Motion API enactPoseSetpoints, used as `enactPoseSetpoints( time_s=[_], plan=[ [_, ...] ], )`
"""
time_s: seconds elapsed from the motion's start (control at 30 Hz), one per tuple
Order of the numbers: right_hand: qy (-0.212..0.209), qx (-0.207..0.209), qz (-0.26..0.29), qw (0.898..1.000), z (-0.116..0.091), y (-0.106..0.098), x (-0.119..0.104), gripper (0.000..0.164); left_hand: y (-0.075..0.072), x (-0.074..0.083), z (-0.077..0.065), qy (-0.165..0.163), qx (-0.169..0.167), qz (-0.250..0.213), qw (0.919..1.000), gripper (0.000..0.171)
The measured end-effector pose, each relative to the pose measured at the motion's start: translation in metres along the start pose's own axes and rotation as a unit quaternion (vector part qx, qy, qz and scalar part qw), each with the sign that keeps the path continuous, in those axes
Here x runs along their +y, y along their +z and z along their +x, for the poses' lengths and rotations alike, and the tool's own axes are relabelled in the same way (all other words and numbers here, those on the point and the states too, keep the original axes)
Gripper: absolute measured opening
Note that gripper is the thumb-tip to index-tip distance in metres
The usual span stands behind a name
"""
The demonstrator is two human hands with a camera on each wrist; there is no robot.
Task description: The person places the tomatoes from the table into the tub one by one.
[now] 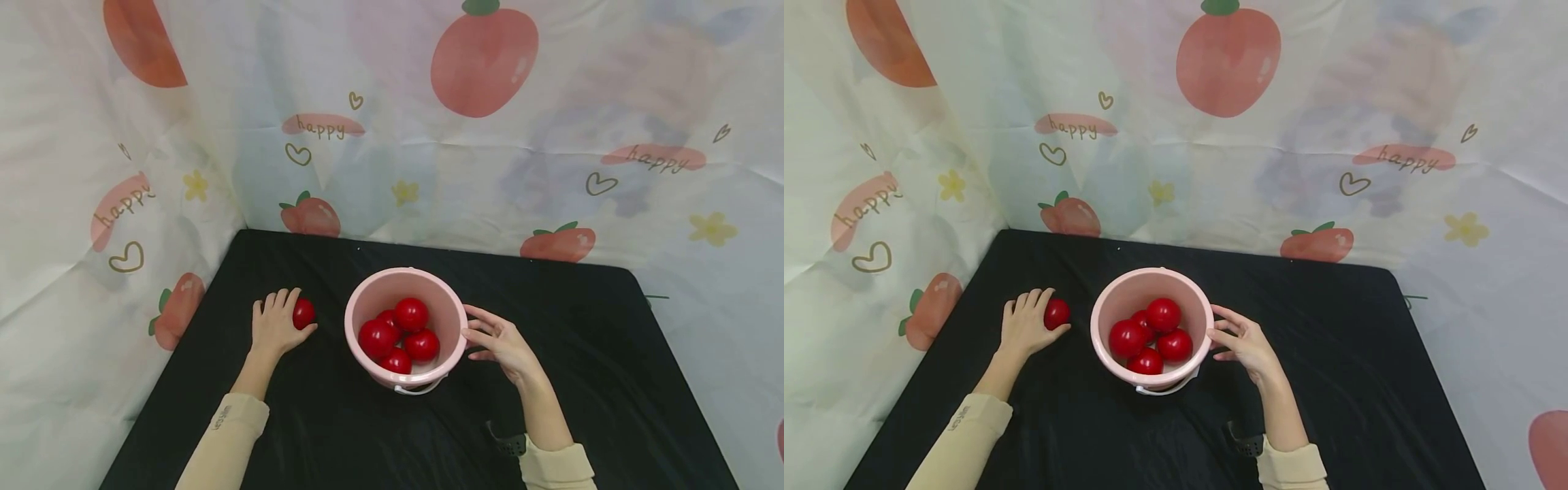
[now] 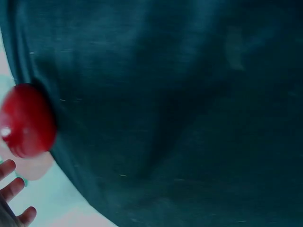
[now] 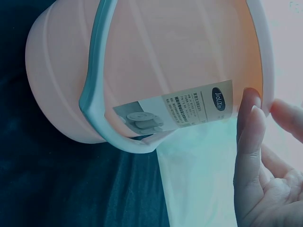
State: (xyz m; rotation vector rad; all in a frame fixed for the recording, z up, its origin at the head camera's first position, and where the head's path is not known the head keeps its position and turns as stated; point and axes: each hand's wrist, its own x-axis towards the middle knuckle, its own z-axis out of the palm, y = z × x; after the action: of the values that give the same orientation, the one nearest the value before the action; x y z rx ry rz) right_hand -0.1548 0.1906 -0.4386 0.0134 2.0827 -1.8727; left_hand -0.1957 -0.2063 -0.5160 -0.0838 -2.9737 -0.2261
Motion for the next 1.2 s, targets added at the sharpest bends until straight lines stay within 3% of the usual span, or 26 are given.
enactPoseSetpoints(
  time_s=[0.2, 0.53, 1.0, 1.2],
  plan=[
    [-0.001, -0.001, 0.003, 1.0, 0.0, 0.0, 0.001, 0.059, 0.01, -0.012, -0.005, -0.012, -0.009, -0.004, 0.9999, 0.079],
    [0.002, -0.001, 0.005, 1.0, 0.0, 0.0, 0.001, 0.059, 0.021, -0.021, -0.008, -0.047, -0.055, -0.03, 0.9969, 0.082],
    [-0.004, 0.0, 0.009, 1.0, -0.001, 0.0, 0.002, 0.058, 0.026, -0.016, -0.003, -0.064, -0.045, -0.034, 0.9964, 0.08],
    [-0.004, 0.0, 0.008, 1.0, -0.001, 0.0, 0.002, 0.058, 0.02, -0.009, 0.003, -0.06, -0.015, -0.032, 0.9976, 0.076]
  ],
)
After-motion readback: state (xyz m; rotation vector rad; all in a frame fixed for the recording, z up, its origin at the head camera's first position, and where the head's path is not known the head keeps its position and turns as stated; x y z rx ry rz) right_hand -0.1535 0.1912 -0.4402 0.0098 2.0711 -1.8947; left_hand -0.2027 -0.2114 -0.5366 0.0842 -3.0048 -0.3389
